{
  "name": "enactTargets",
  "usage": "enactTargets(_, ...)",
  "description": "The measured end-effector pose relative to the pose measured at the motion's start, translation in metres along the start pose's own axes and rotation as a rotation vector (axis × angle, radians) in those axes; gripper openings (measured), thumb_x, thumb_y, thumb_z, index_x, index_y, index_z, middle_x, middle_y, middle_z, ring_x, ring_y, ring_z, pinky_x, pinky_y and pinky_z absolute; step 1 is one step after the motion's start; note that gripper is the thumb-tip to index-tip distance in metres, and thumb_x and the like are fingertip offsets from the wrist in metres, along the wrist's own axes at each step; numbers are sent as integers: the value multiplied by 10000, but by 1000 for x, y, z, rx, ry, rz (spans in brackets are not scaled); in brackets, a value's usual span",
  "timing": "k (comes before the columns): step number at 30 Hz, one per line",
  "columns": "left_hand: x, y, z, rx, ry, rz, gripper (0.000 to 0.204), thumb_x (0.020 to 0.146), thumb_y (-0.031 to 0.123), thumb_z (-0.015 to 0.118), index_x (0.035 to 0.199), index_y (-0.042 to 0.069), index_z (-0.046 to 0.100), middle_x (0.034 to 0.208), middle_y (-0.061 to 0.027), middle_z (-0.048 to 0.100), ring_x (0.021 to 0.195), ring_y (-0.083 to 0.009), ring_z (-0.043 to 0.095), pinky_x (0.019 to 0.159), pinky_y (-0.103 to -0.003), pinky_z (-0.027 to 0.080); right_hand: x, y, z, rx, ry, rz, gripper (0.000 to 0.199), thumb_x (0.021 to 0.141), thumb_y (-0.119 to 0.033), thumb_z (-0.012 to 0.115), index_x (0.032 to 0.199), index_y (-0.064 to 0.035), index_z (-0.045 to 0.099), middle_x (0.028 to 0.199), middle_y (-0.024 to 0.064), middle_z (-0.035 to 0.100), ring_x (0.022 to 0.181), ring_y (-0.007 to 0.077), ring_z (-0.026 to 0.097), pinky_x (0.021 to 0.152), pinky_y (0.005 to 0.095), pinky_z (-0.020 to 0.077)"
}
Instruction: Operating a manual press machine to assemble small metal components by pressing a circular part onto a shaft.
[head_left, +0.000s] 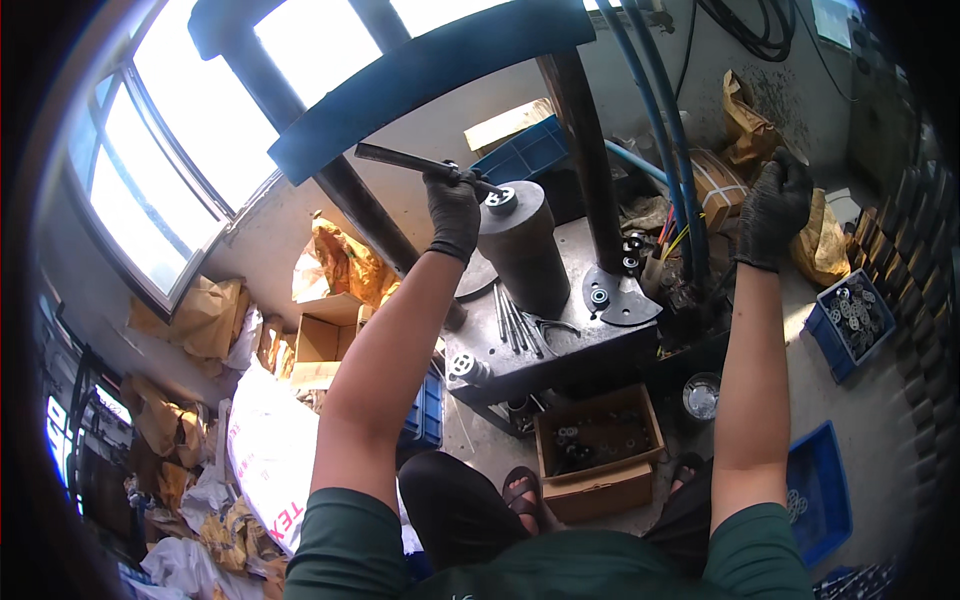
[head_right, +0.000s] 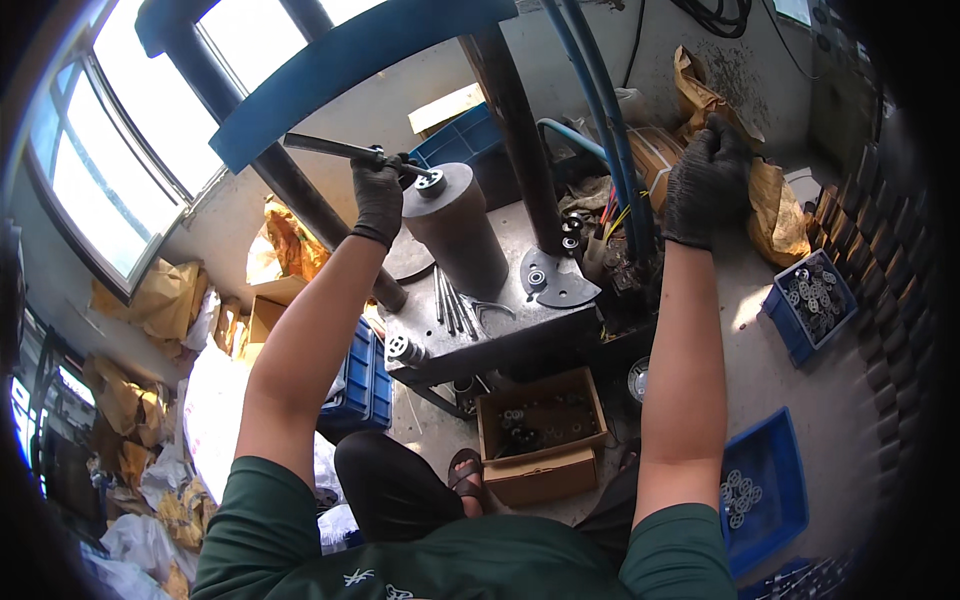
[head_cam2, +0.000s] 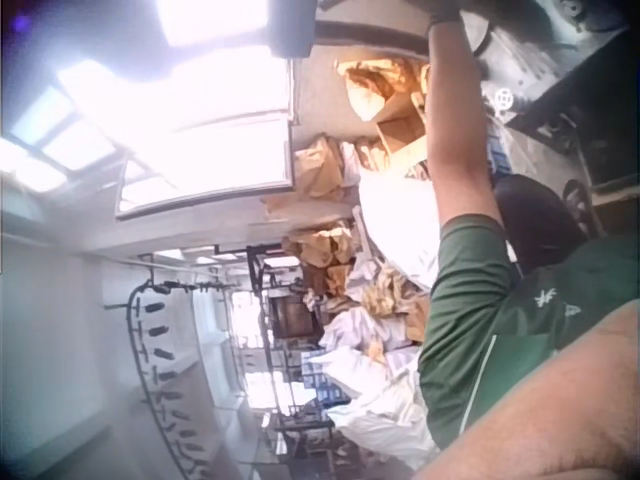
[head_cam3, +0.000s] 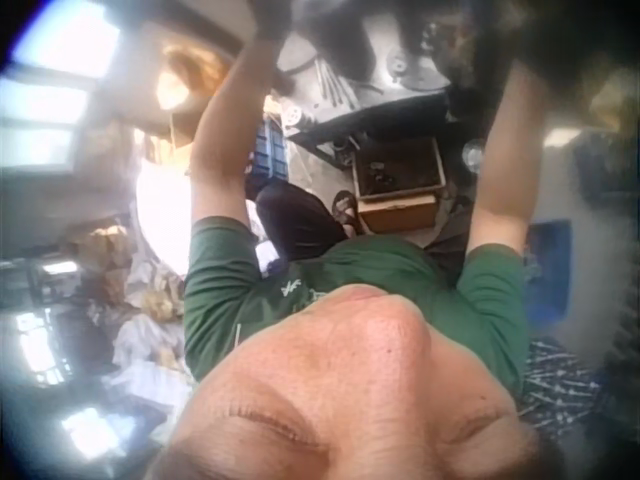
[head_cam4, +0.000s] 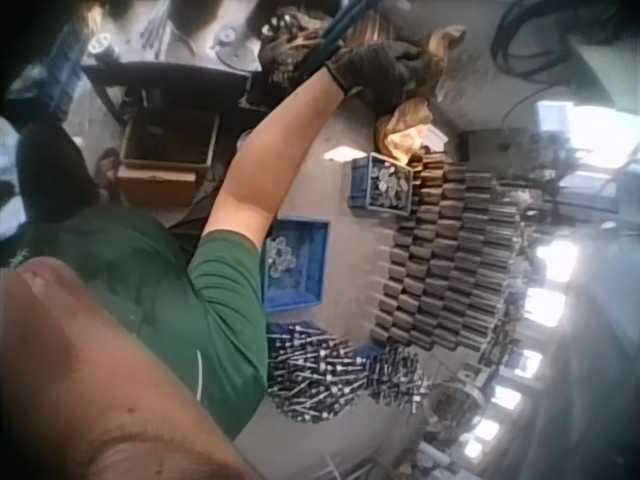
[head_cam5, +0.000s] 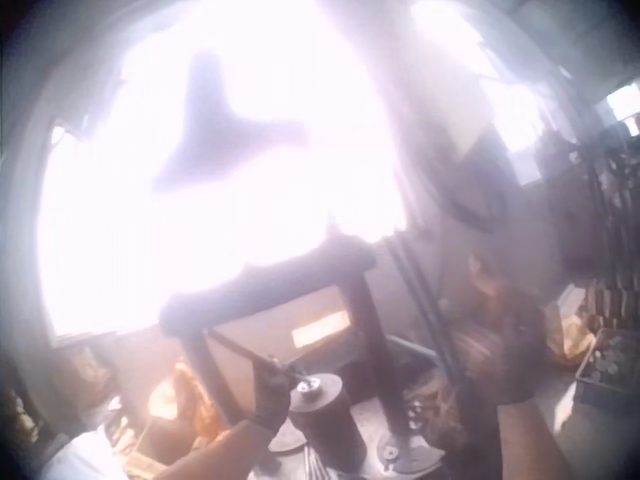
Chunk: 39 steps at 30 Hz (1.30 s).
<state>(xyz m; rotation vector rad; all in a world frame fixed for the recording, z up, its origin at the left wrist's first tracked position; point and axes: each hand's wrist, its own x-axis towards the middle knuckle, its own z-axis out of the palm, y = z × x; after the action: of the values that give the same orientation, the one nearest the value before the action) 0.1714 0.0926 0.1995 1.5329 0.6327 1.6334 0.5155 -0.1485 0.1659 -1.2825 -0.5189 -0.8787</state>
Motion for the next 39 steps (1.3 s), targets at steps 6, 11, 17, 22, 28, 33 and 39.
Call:
enactTargets(6, 5, -4, -3, 175, 28, 45, 353, 930, -120, 566, 1181, 42, 377, 951, -125, 560, 753, -221, 695, 610, -332, 632, 1, 8, 3, 1, -25, 78, 198, 955, -222, 655, 1072, -102, 759, 1081, 107, 731, 994, 263, 710, 896, 362, 551)
enactTargets(11, 0, 3, 0, 171, -5, 106, 311, 932, -113, 574, 1148, 41, 411, 874, -118, 582, 723, -211, 688, 581, -323, 604, 2, 13, 7, -36, -11, 59, 187, 958, -232, 660, 1044, -104, 766, 1036, 102, 746, 957, 267, 722, 871, 361, 559)
enactTargets(17, 8, -2, -2, 278, -45, 184, 265, 942, -68, 601, 1118, 49, 441, 841, -111, 596, 699, -206, 671, 588, -334, 574, 2, 6, 2, -30, -40, 89, 201, 969, -239, 655, 1047, -92, 768, 1039, 108, 756, 944, 266, 732, 856, 353, 561)
enactTargets(22, 13, -2, -4, 367, -82, 141, 266, 940, -24, 637, 1117, 67, 460, 836, -114, 609, 694, -214, 670, 593, -351, 560, 5, -1, -3, 57, -90, 116, 232, 980, -251, 637, 1061, -74, 763, 1055, 123, 756, 964, 274, 732, 865, 352, 552)
enactTargets(28, 23, 8, -2, 465, -171, 140, 226, 952, 62, 647, 1113, 75, 489, 808, -114, 612, 682, -224, 658, 604, -369, 547, 11, -3, -13, -7, -204, 147, 299, 967, -297, 632, 1106, -62, 754, 1042, 156, 758, 962, 290, 730, 867, 361, 544)
enactTargets(33, 38, 11, 4, 901, -262, 270, 246, 942, 85, 666, 1158, 53, 552, 844, -97, 641, 755, -203, 672, 644, -338, 548, 30, 0, -23, -32, -384, 188, 308, 958, -291, 641, 1120, -55, 753, 1038, 152, 765, 956, 273, 738, 877, 348, 540)
enactTargets(39, 45, 7, 9, 819, -287, 124, 274, 929, 75, 685, 1175, 51, 569, 848, -112, 670, 749, -200, 665, 672, -334, 546, 46, 3, -29, 119, -550, 284, 313, 940, -232, 669, 1164, -23, 733, 1087, 157, 761, 1002, 233, 724, 913, 330, 526)
